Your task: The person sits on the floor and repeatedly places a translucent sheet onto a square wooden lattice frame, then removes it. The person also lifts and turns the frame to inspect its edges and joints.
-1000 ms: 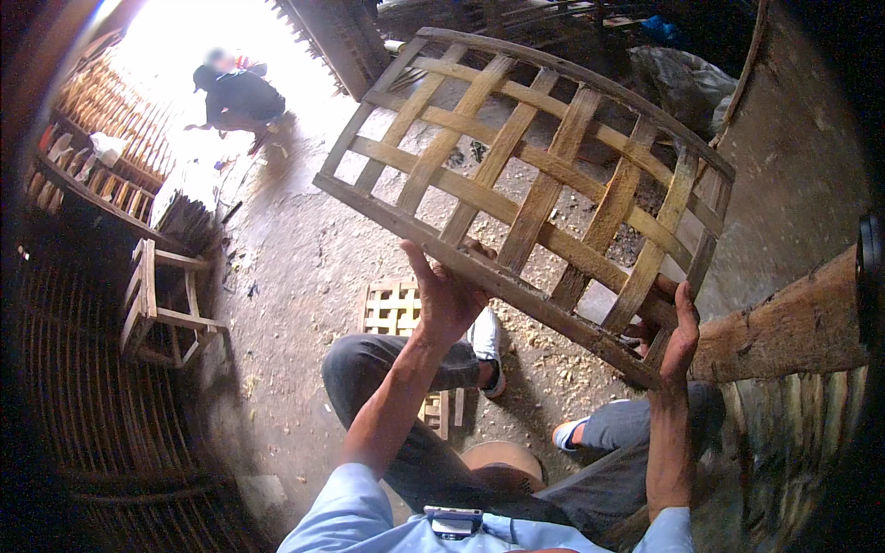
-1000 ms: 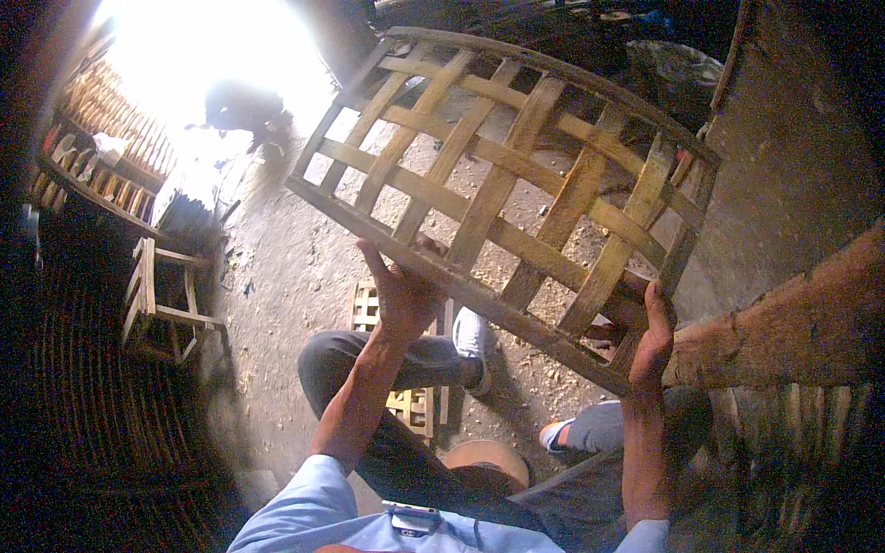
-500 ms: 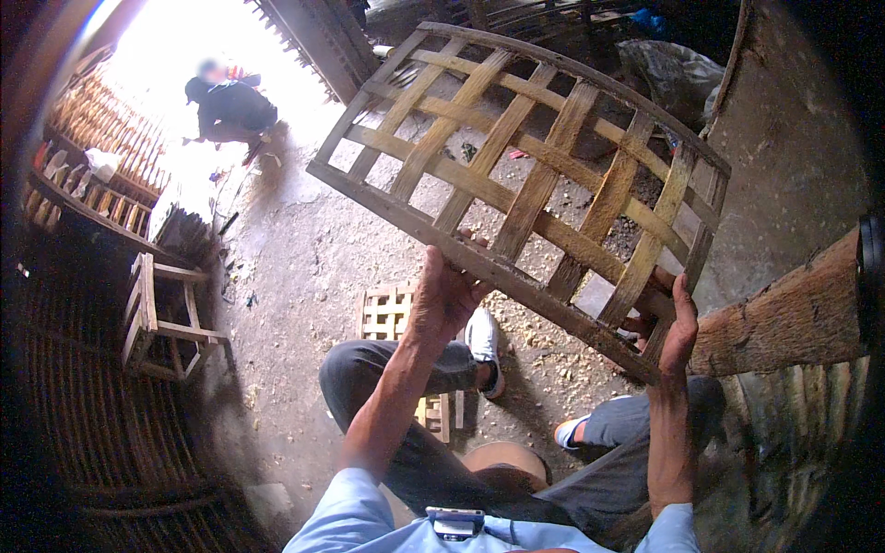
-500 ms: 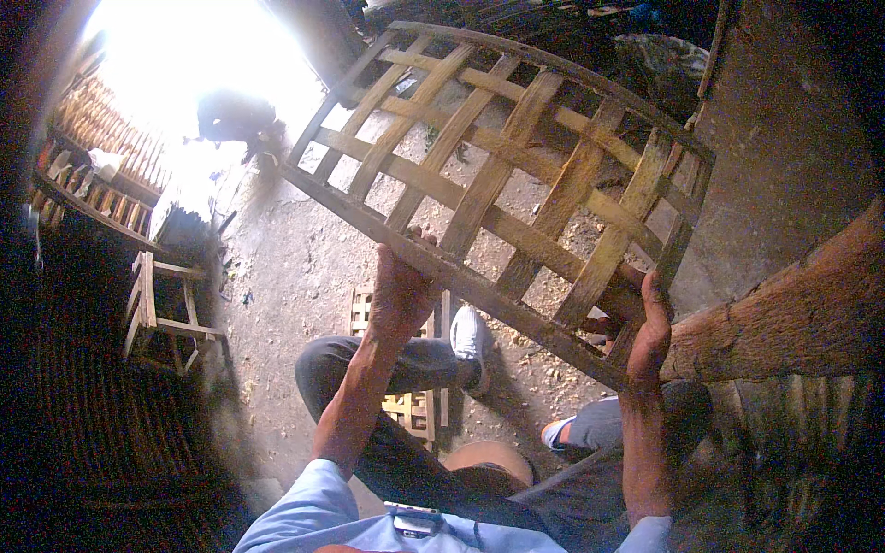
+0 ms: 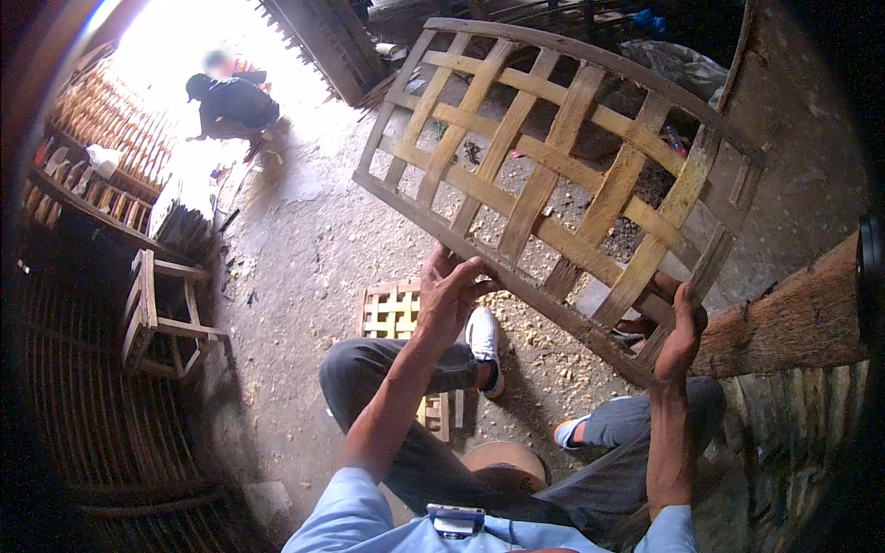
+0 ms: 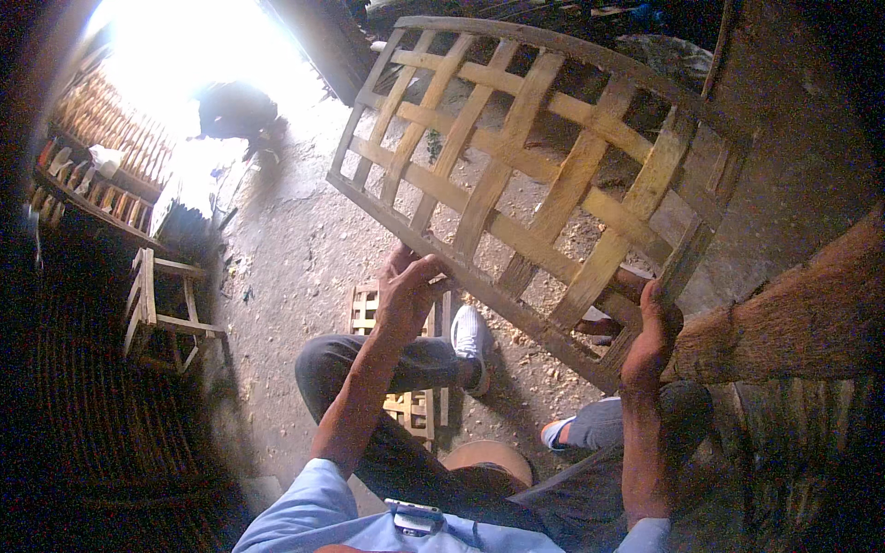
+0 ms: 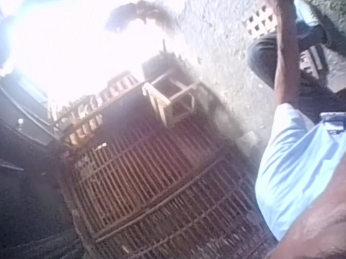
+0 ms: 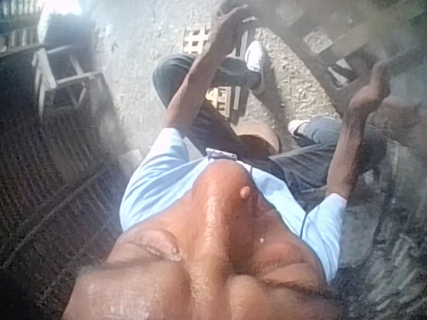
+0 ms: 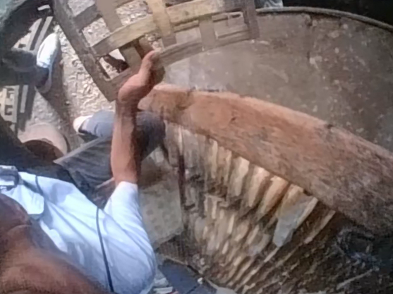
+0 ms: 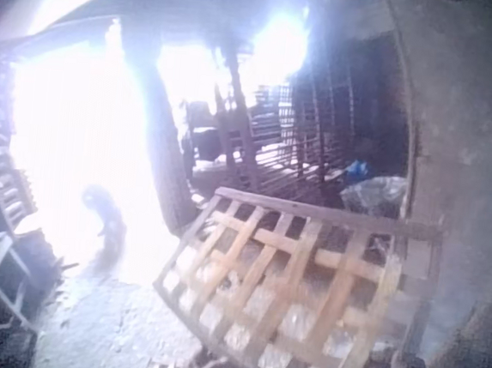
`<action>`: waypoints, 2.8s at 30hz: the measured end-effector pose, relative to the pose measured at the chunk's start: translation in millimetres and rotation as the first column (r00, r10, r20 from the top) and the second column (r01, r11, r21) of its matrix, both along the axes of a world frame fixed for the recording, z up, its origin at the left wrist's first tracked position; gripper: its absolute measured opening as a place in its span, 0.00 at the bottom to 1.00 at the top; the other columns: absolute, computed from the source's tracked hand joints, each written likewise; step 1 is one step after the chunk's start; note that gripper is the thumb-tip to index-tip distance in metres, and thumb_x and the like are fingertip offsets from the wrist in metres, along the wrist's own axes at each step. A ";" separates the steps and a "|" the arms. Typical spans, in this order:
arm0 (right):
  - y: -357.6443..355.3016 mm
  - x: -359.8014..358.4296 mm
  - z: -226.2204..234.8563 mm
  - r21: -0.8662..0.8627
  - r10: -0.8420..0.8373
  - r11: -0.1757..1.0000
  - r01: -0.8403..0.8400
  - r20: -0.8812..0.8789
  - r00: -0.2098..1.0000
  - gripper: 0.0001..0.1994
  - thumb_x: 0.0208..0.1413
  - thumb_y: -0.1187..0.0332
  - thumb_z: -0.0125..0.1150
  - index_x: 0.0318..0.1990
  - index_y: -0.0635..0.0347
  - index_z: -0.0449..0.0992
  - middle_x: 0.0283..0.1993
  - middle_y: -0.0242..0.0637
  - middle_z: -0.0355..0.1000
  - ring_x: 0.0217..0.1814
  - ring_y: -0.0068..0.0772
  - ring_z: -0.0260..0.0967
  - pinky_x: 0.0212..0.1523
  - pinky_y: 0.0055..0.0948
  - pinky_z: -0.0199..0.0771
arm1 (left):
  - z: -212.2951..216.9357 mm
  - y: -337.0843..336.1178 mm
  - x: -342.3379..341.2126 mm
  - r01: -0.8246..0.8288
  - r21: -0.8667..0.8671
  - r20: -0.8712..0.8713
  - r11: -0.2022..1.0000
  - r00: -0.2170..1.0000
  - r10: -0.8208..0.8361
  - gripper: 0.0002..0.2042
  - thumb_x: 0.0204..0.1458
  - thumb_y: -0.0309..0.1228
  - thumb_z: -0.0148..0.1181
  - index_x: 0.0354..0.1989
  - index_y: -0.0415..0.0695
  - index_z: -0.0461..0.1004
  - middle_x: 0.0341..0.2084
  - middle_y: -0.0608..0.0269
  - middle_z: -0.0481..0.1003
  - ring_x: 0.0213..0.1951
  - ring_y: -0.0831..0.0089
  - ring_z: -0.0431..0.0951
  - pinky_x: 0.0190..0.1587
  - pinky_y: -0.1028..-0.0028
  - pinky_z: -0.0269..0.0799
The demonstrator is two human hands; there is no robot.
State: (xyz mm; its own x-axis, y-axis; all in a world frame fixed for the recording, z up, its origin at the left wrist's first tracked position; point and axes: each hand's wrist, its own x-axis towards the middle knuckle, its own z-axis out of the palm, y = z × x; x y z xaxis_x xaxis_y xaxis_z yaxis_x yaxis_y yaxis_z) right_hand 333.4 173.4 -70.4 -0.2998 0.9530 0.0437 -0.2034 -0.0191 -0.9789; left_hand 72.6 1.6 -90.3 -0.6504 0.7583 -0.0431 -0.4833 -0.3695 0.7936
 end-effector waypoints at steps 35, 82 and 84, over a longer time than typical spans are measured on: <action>-18.4 1.5 -7.4 0.257 0.152 0.948 -0.189 0.158 0.976 0.27 0.70 0.53 0.48 0.48 0.76 0.77 0.43 0.51 0.78 0.38 0.40 0.80 0.33 0.40 0.88 | -31.1 6.7 -1.0 -0.051 -0.308 0.050 0.950 0.996 0.069 0.23 0.61 0.50 0.51 0.49 0.39 0.71 0.30 0.55 0.74 0.31 0.64 0.81 0.29 0.63 0.85; -21.2 9.6 -24.7 0.430 0.058 0.882 -0.193 0.308 0.949 0.28 0.72 0.54 0.40 0.52 0.79 0.73 0.50 0.55 0.76 0.42 0.47 0.79 0.36 0.45 0.88 | -40.6 12.1 14.6 -0.455 -0.251 -0.647 0.854 0.735 0.201 0.15 0.65 0.32 0.56 0.54 0.36 0.64 0.37 0.52 0.78 0.35 0.72 0.81 0.38 0.73 0.81; -20.4 6.5 -14.7 0.400 0.071 0.900 -0.174 0.259 0.963 0.29 0.72 0.53 0.39 0.54 0.80 0.71 0.51 0.58 0.74 0.42 0.50 0.79 0.35 0.45 0.88 | -42.3 13.7 11.9 -0.483 -0.223 -0.698 0.847 0.686 0.208 0.14 0.65 0.32 0.57 0.53 0.37 0.65 0.35 0.52 0.79 0.35 0.71 0.82 0.38 0.72 0.80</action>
